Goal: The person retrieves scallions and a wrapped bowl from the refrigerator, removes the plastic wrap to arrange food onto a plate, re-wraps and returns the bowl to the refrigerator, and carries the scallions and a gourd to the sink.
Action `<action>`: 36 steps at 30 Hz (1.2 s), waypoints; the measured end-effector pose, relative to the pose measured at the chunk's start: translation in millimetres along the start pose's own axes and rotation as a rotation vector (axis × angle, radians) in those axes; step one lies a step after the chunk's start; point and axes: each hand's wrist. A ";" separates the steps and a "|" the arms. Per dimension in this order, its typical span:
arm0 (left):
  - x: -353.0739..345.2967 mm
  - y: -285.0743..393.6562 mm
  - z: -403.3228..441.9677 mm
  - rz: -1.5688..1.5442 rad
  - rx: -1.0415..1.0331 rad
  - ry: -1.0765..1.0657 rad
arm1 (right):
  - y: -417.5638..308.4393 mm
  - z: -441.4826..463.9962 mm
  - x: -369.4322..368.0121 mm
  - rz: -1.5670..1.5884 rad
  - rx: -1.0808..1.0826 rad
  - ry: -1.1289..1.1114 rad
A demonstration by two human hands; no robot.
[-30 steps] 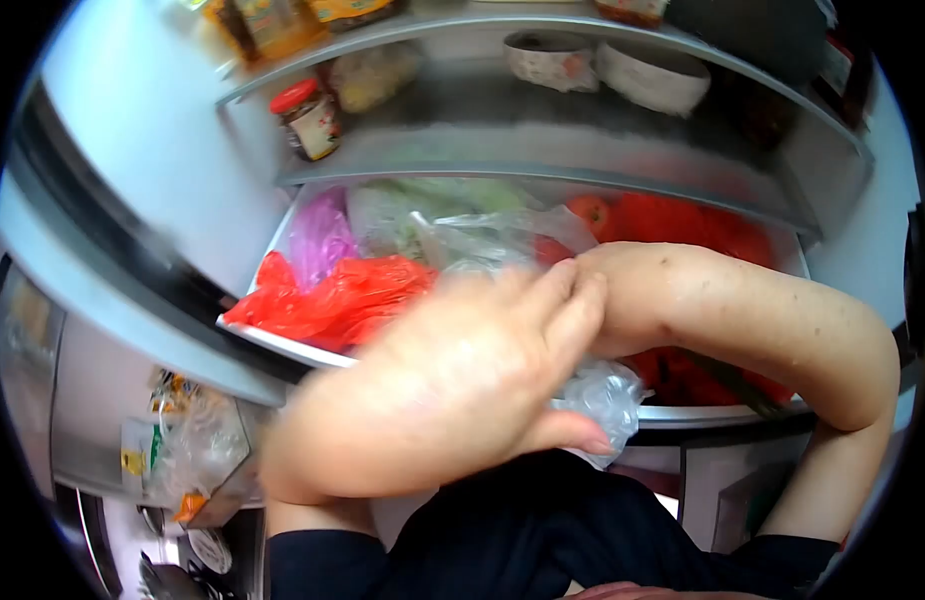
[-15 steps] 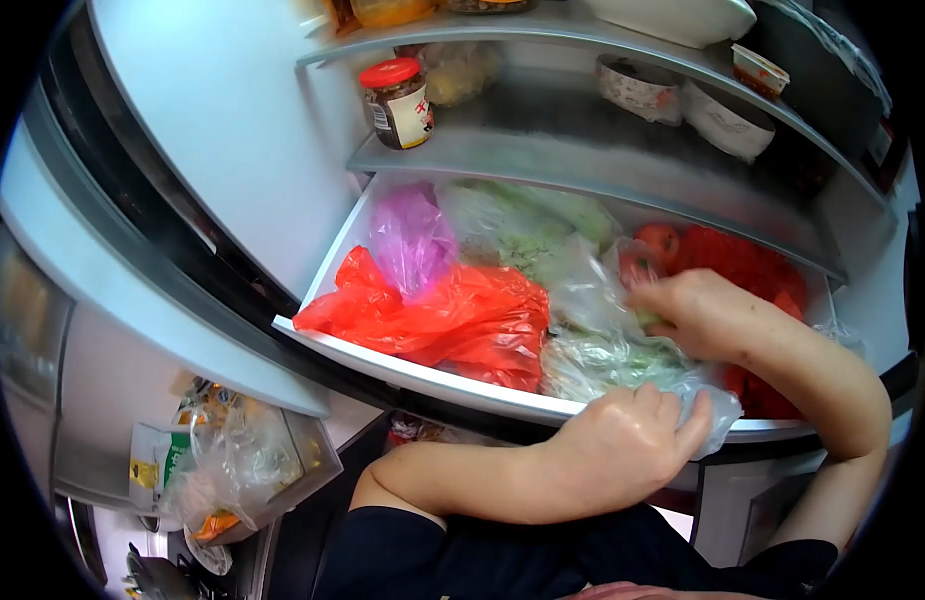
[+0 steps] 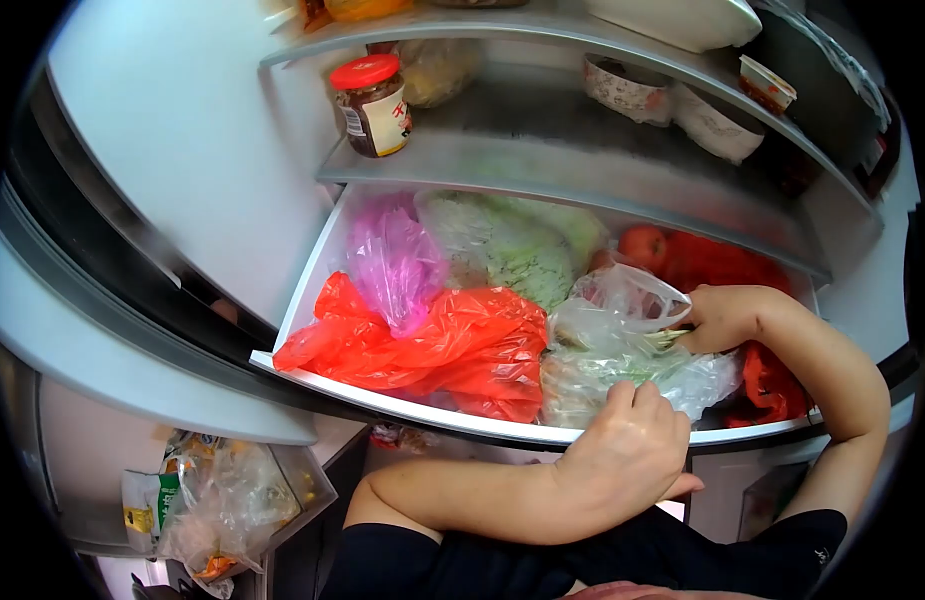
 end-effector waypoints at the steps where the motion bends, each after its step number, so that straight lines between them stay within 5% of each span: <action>1: -1.0 -0.4 1.9 -0.006 -0.002 0.015 | 2.8 -2.8 2.2 0.009 0.002 -0.023; 4: -5.1 -0.9 6.2 0.052 0.028 0.086 | -35.7 -43.2 19.1 -0.120 -0.121 0.163; 5: -2.2 -2.3 9.0 0.131 0.020 0.138 | -21.2 -46.7 14.9 -0.187 0.070 0.400; 7: -3.4 -1.7 10.3 0.181 0.016 0.180 | -47.3 -69.9 18.4 -0.318 0.096 0.769; 10: -15.6 4.4 11.1 0.147 0.051 0.195 | -87.1 -73.7 35.3 -0.332 0.240 0.913; 14: -21.9 4.7 9.7 0.064 0.012 0.306 | -137.4 -3.1 46.6 -0.269 0.668 0.763; 20: -29.3 -2.3 -1.8 0.078 -0.021 0.369 | -173.0 57.0 45.4 -0.401 0.568 0.387; 28: -25.3 -7.3 -5.9 0.152 -0.041 0.382 | -111.5 7.2 66.4 0.452 0.412 0.727; 36: -23.1 -8.0 -5.2 0.170 -0.053 0.357 | -67.2 6.9 59.5 0.423 0.445 0.844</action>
Point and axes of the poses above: each hand's wrist, its own z-axis towards the middle knuckle, its own x-axis out of the back of the hand, y = z × x, and after that the axes turned 13 degrees about -y, right-handed
